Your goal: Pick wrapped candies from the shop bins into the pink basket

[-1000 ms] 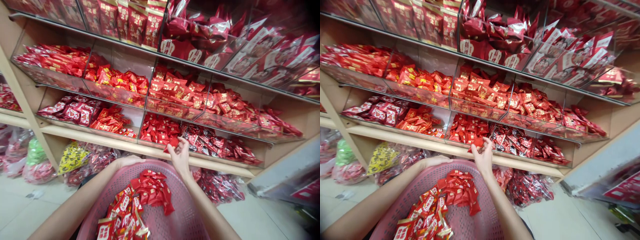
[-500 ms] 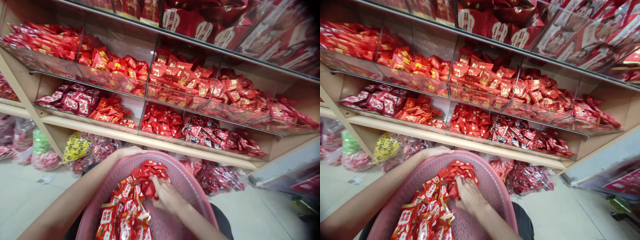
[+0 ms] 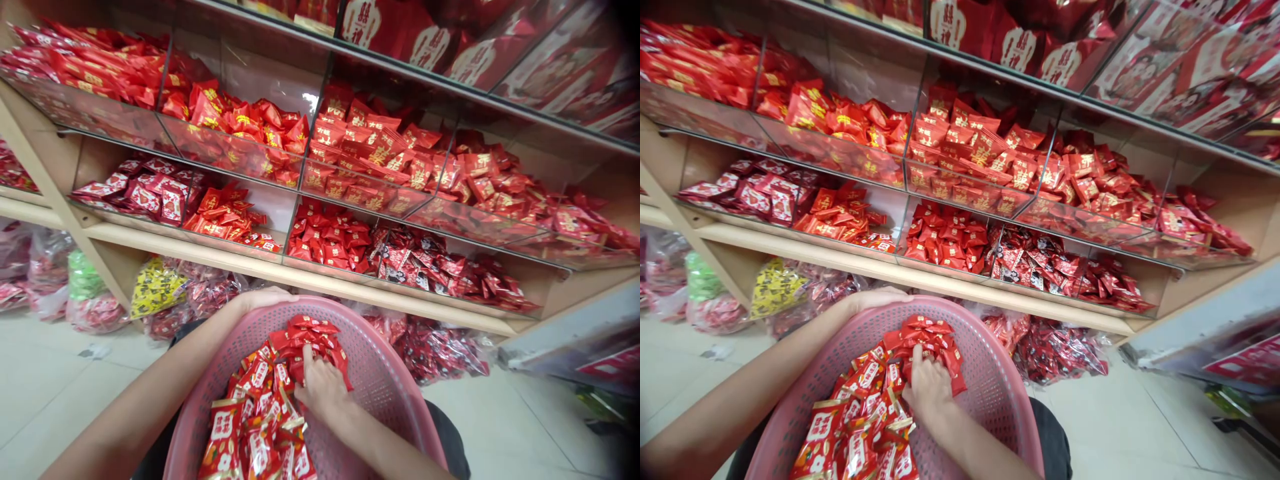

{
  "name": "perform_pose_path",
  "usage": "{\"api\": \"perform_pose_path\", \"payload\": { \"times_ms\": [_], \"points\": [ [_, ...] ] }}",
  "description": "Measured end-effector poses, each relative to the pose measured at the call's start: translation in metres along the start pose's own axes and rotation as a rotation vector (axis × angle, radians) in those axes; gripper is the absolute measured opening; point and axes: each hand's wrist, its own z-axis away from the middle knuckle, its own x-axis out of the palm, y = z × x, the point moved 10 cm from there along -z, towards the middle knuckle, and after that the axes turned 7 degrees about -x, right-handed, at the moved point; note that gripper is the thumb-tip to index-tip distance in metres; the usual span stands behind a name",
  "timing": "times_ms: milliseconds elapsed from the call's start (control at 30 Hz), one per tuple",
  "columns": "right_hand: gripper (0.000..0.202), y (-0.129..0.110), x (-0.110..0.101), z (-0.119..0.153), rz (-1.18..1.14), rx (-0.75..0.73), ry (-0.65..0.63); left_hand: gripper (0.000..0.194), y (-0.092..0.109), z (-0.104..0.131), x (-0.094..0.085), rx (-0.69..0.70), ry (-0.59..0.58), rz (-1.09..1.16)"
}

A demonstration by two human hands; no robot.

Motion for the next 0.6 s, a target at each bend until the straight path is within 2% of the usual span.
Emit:
{"api": "perform_pose_path", "payload": {
  "times_ms": [233, 367, 467, 600],
  "points": [
    [0.056, -0.013, -0.002, -0.003, 0.051, -0.028, 0.006, 0.054, 0.0, 0.003, 0.002, -0.02, -0.019, 0.022],
    [0.047, -0.004, -0.008, 0.006, 0.042, -0.037, 0.053, 0.053, 0.001, 0.004, 0.002, -0.016, -0.02, 0.021],
    [0.038, 0.005, 0.0, 0.019, 0.063, -0.06, -0.029, 0.051, 0.0, 0.003, 0.002, -0.017, -0.026, 0.0],
    [0.024, 0.004, 0.025, 0.037, 0.081, -0.181, -0.258, 0.05, -0.002, 0.002, 0.002, -0.034, -0.013, 0.018]
  ]
}}
